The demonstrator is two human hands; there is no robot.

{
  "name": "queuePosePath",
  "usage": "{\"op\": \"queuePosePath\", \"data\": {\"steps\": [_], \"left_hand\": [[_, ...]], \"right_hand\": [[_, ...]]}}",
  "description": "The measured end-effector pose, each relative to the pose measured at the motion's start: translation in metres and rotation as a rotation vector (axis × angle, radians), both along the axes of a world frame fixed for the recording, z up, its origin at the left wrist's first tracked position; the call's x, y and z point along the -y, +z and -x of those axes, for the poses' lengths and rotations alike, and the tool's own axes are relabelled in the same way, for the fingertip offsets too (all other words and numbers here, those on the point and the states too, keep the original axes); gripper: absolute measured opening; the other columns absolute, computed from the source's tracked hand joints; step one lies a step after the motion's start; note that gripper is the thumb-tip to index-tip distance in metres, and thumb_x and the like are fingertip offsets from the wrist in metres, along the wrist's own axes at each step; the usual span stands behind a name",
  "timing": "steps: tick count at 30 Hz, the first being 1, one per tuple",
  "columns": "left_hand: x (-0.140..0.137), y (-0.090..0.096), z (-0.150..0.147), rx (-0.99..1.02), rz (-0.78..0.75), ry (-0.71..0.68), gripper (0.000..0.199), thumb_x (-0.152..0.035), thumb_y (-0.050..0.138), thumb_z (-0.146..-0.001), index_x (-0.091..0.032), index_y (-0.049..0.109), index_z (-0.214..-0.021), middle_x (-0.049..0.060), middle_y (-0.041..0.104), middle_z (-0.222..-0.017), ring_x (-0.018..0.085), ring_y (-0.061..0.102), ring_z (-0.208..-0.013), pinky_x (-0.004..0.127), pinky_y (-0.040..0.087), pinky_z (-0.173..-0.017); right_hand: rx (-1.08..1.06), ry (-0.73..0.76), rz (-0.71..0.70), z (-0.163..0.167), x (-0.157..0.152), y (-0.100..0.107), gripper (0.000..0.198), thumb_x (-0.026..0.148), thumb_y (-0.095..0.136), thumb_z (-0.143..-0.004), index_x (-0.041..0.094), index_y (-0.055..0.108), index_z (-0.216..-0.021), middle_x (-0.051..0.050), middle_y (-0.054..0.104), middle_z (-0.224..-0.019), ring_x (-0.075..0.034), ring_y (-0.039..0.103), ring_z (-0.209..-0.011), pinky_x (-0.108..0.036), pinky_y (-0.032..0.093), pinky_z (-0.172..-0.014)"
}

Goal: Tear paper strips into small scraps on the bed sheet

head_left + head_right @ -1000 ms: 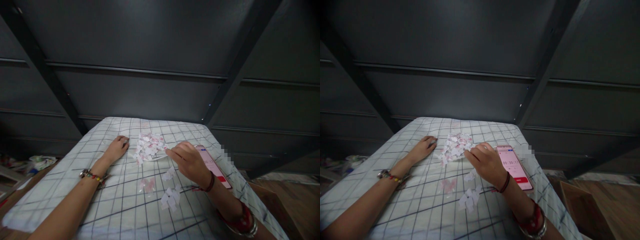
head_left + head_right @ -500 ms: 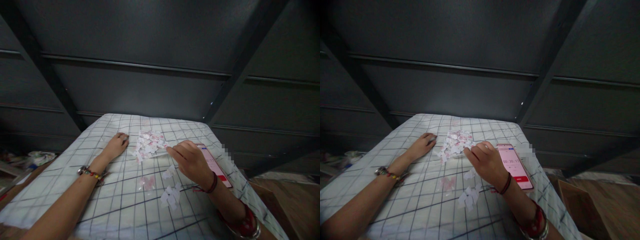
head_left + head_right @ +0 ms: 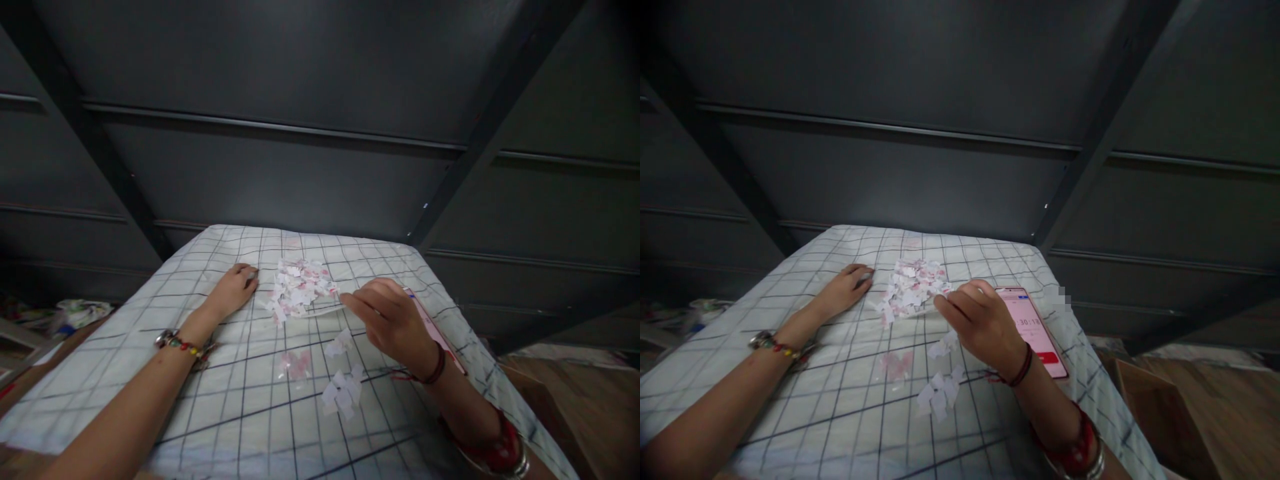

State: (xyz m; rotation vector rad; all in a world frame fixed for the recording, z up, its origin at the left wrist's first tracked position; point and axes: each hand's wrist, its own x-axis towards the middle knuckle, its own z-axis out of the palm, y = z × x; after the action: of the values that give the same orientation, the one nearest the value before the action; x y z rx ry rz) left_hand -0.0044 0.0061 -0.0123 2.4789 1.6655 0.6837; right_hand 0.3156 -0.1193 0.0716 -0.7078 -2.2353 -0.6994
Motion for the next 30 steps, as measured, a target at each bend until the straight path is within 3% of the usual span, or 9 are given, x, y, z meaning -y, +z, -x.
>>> {"op": "queuePosePath", "data": {"steps": [5, 12, 18, 30], "left_hand": [[-0.0009, -0.0007, 0.0001, -0.007, -0.007, 0.005, 0.037, -0.034, 0.042, -0.086, -0.017, 0.065, -0.110, 0.011, 0.068, -0.113, 0.026, 0.057, -0.114, 0.044, 0.045, -0.108], [0.0011, 0.0026, -0.0006, -0.023, 0.022, -0.005, 0.041, -0.035, 0.040, -0.086, -0.013, 0.064, -0.111, 0.015, 0.066, -0.117, 0.027, 0.056, -0.117, 0.044, 0.045, -0.108], [-0.0002, -0.0011, -0.0002, 0.029, -0.003, -0.011, 0.036, -0.034, 0.044, -0.085, -0.018, 0.066, -0.108, 0.010, 0.069, -0.112, 0.026, 0.058, -0.113, 0.044, 0.045, -0.108], [-0.0020, -0.0026, 0.0006, 0.002, -0.001, -0.005, 0.039, -0.034, 0.041, -0.086, -0.015, 0.065, -0.109, 0.014, 0.067, -0.117, 0.026, 0.057, -0.116, 0.044, 0.044, -0.109]], "right_hand": [[0.021, -0.032, 0.015, 0.0020, -0.0038, -0.0055, 0.036, -0.006, 0.037, -0.085, 0.017, 0.064, -0.097, -0.001, 0.062, -0.072, -0.016, 0.049, -0.070, -0.031, 0.041, -0.065], [0.028, 0.098, 0.051, 0.0006, 0.0017, 0.0015, 0.035, -0.005, 0.038, -0.087, 0.018, 0.063, -0.093, 0.000, 0.063, -0.072, -0.014, 0.052, -0.070, -0.030, 0.044, -0.070], [-0.012, -0.002, 0.007, 0.0031, -0.0022, -0.0060, 0.036, -0.003, 0.040, -0.087, 0.018, 0.065, -0.102, -0.001, 0.063, -0.075, -0.016, 0.052, -0.073, -0.032, 0.044, -0.070], [-0.005, -0.033, -0.024, 0.0032, -0.0016, -0.0041, 0.033, -0.004, 0.037, -0.087, 0.017, 0.062, -0.095, -0.001, 0.063, -0.072, -0.015, 0.049, -0.069, -0.031, 0.041, -0.065]]}}
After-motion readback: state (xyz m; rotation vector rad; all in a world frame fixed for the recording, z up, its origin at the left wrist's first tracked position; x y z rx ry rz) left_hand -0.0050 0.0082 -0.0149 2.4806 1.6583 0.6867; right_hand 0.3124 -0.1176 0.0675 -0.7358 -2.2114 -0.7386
